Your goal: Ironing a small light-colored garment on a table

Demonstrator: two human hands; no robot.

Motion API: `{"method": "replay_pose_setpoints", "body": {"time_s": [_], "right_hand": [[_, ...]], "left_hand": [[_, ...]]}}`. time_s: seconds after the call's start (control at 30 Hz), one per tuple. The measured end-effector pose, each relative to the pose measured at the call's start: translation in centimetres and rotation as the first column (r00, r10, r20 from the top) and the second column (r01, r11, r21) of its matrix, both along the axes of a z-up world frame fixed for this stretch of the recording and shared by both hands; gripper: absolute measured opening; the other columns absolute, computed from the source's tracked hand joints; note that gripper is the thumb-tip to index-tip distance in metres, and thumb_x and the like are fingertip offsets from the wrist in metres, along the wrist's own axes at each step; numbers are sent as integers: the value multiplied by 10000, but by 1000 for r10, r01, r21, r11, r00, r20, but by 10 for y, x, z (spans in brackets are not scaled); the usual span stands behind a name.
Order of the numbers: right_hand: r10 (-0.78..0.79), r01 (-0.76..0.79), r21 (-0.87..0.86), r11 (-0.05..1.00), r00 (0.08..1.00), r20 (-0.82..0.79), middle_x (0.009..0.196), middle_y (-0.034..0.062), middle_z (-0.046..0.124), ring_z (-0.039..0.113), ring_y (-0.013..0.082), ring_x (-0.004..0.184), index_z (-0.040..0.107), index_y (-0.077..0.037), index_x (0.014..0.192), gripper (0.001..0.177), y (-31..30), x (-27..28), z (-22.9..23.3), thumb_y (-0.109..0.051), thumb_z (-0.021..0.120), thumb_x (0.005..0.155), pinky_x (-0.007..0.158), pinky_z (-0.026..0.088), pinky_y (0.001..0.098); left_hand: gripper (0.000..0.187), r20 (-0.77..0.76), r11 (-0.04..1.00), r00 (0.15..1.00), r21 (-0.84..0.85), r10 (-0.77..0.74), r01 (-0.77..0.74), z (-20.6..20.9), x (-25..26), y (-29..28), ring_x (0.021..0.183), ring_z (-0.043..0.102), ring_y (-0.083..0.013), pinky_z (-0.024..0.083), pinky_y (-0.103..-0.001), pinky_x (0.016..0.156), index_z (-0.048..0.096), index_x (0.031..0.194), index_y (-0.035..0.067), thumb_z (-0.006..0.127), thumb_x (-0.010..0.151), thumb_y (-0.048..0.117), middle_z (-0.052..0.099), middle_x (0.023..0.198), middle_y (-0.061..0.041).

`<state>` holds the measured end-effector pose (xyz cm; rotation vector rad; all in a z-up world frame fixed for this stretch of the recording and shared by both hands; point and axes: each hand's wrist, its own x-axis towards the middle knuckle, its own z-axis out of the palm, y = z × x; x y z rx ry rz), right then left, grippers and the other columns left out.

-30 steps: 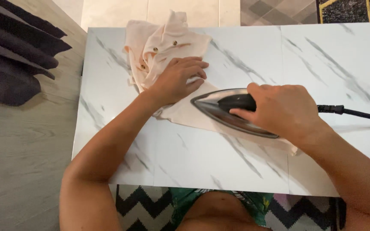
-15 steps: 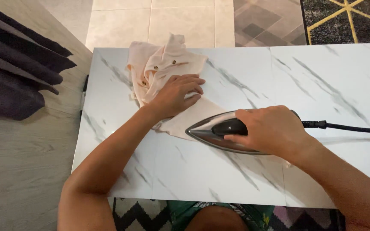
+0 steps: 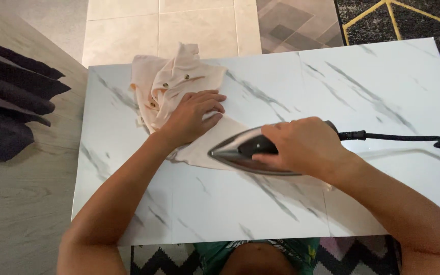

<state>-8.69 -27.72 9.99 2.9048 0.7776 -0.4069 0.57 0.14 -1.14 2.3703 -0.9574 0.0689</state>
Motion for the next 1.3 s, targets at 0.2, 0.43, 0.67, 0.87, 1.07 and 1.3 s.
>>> {"method": "replay_pose_setpoints", "body": {"time_s": [0.2,0.43,0.67,0.87,1.07,1.3], "right_hand": [[-90,87,-39,995,992,-85,928,87,770,778,354,903,640,-210,1035,546,7,0,17,-729,545,895,766,605,486],[-229,229,-65,971,973,12,898,83,754,781,348,858,605,-165,1045,496,4,5,15,-644,492,985,734,601,467],[-263,254,-129,959,963,-64,887,101,780,784,377,890,650,-195,1061,521,5,8,20,-684,515,943,769,595,472],[-306,290,-195,937,951,-53,835,8,763,733,296,742,588,-216,1076,575,6,9,15,-762,435,981,628,544,422],[-85,72,-143,987,992,-93,831,-72,759,726,263,739,615,-292,1042,505,0,3,6,-770,526,907,611,523,406],[44,-22,-89,996,966,257,701,-83,664,639,214,512,605,-193,966,610,-3,-4,-22,-789,479,992,443,475,371]], "left_hand": [[64,7,1000,1000,15,5,-5,3,-1,-2,1359,566,-205,405,-417,1053,678,1026,194,697,978,232,692,1329,-7],[56,29,1000,1000,-20,10,-9,2,-3,-1,1345,574,-208,415,-416,1038,681,1029,202,705,985,226,697,1309,-10],[50,24,999,1000,-36,-3,4,6,-6,0,1342,572,-227,418,-431,1039,672,1035,186,690,991,203,700,1290,-35],[55,7,998,999,-49,-36,36,10,-4,-2,1354,567,-245,397,-445,1011,689,1019,154,638,1025,175,699,1340,-31],[15,36,997,998,-60,-50,52,4,-1,-1,1341,575,-241,393,-435,981,666,1019,160,652,1021,167,701,1325,-27],[43,21,998,999,-44,-45,46,9,-3,-2,1344,560,-257,382,-452,1003,671,1000,151,643,1026,172,700,1322,-41]]}}
